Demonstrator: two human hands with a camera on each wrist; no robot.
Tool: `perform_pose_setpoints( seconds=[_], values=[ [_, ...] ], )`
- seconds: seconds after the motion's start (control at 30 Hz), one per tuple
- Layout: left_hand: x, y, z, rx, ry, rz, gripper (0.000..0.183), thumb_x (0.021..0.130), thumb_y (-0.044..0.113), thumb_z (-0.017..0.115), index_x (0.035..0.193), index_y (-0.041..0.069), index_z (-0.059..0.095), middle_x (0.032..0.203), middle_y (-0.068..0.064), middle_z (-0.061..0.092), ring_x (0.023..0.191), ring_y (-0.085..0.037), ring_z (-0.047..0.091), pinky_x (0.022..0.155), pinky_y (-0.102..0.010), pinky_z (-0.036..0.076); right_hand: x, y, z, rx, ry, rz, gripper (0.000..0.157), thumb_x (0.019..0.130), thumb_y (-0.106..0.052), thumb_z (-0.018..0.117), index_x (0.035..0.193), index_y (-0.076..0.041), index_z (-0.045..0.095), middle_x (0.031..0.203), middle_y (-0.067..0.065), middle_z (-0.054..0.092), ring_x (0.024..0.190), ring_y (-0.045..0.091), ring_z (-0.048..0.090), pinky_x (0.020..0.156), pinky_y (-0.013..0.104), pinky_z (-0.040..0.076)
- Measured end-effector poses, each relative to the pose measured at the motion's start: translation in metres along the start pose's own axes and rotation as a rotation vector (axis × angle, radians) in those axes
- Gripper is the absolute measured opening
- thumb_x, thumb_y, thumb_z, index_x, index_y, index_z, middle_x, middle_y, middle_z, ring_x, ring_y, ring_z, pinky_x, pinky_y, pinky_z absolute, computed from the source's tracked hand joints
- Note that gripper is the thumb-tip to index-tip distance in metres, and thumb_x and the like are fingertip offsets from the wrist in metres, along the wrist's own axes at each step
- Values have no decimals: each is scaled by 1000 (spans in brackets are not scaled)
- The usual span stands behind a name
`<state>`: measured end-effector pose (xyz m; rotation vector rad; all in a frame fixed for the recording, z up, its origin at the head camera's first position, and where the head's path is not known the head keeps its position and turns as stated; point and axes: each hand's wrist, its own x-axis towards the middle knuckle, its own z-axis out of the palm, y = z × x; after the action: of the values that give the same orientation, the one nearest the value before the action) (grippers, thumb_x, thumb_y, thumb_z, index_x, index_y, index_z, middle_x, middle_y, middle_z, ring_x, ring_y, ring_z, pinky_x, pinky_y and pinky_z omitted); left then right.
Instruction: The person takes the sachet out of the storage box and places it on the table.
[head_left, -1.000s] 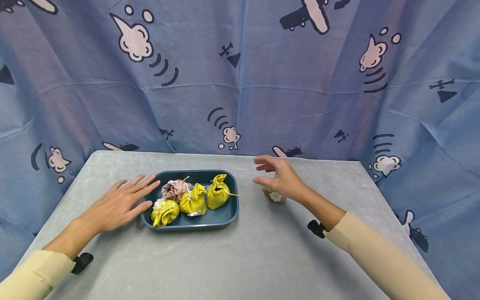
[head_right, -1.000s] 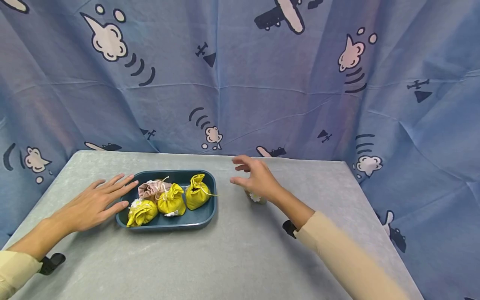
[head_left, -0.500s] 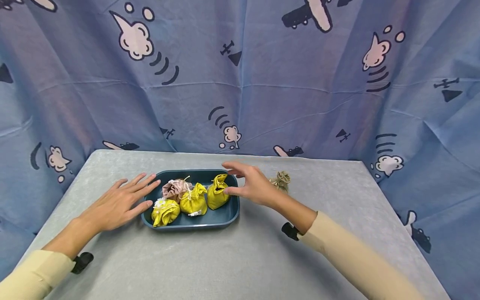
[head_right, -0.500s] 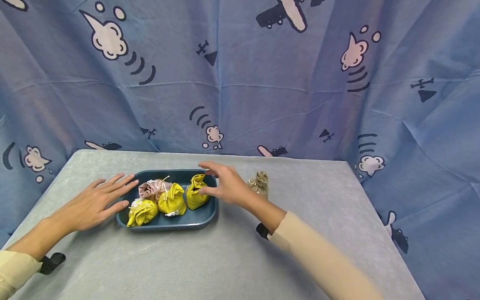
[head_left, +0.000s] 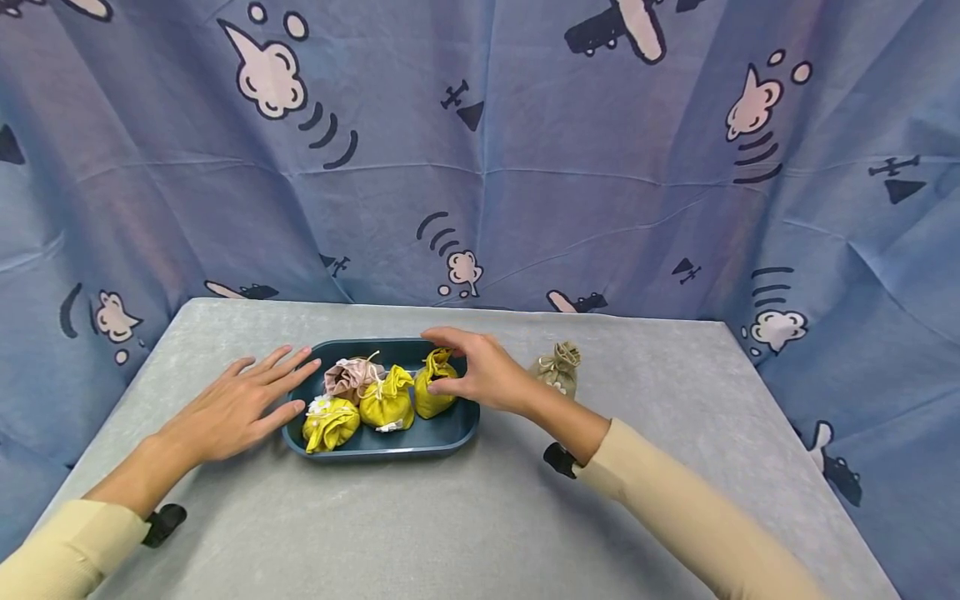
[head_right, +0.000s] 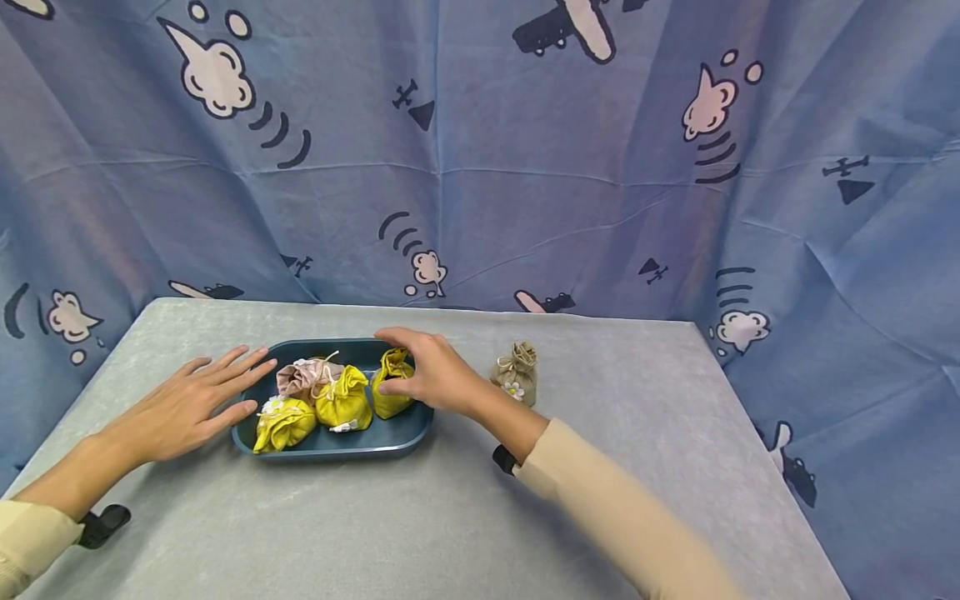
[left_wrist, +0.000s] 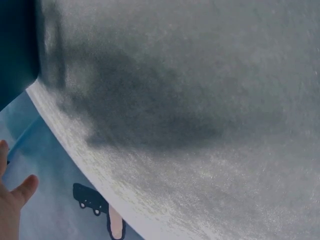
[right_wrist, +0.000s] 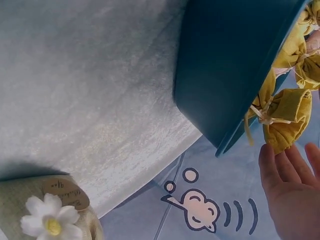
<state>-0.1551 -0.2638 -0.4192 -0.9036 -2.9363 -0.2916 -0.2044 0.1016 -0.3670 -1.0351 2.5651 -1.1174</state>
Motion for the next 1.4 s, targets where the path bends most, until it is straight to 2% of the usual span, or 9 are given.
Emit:
perform_pose_setpoints(
  seconds=[0.2,0.43,0.73,1.07,1.17,1.4],
  values=[
    [0,-1,1,0,0,2,61,104,45,47,158,21,32,161,-9,30,146,-39,29,106,-67,26,2,0,3,-35,-9,2,62,83,-12,82,139,-3,56,142,9,57,128,28,55,102,37,48],
    [0,-1,1,-2,-1,5,61,104,44,48,158,20,32,161,-12,31,145,-40,28,106,-67,26,4,-1,5,-113,-25,22,58,83,-13,83,135,-3,60,137,10,60,118,25,60,100,42,48],
    [-1,-1,1,-9,6,5,60,104,43,49,158,20,33,160,-12,32,145,-40,29,105,-66,27,7,0,7,-76,-25,35,56,82,-7,82,134,0,60,136,13,59,122,27,57,97,43,51],
    [-1,-1,3,-15,7,2,60,104,43,48,158,21,33,161,-11,31,146,-39,28,106,-65,27,7,0,6,-92,-38,44,36,86,-3,77,121,-2,69,120,10,69,102,21,63,90,44,53],
    [-1,0,3,-19,9,2,60,104,43,48,158,21,32,161,-11,31,146,-39,28,106,-65,28,7,0,5,-105,-36,30,32,86,-2,76,117,-1,71,115,9,71,98,19,63,88,43,53],
    [-1,0,3,-20,15,5,60,104,42,49,158,20,33,161,-11,31,145,-40,29,105,-65,28,6,0,4,-129,-21,7,24,87,0,74,111,-2,74,106,5,73,91,14,64,81,32,54]
  ],
)
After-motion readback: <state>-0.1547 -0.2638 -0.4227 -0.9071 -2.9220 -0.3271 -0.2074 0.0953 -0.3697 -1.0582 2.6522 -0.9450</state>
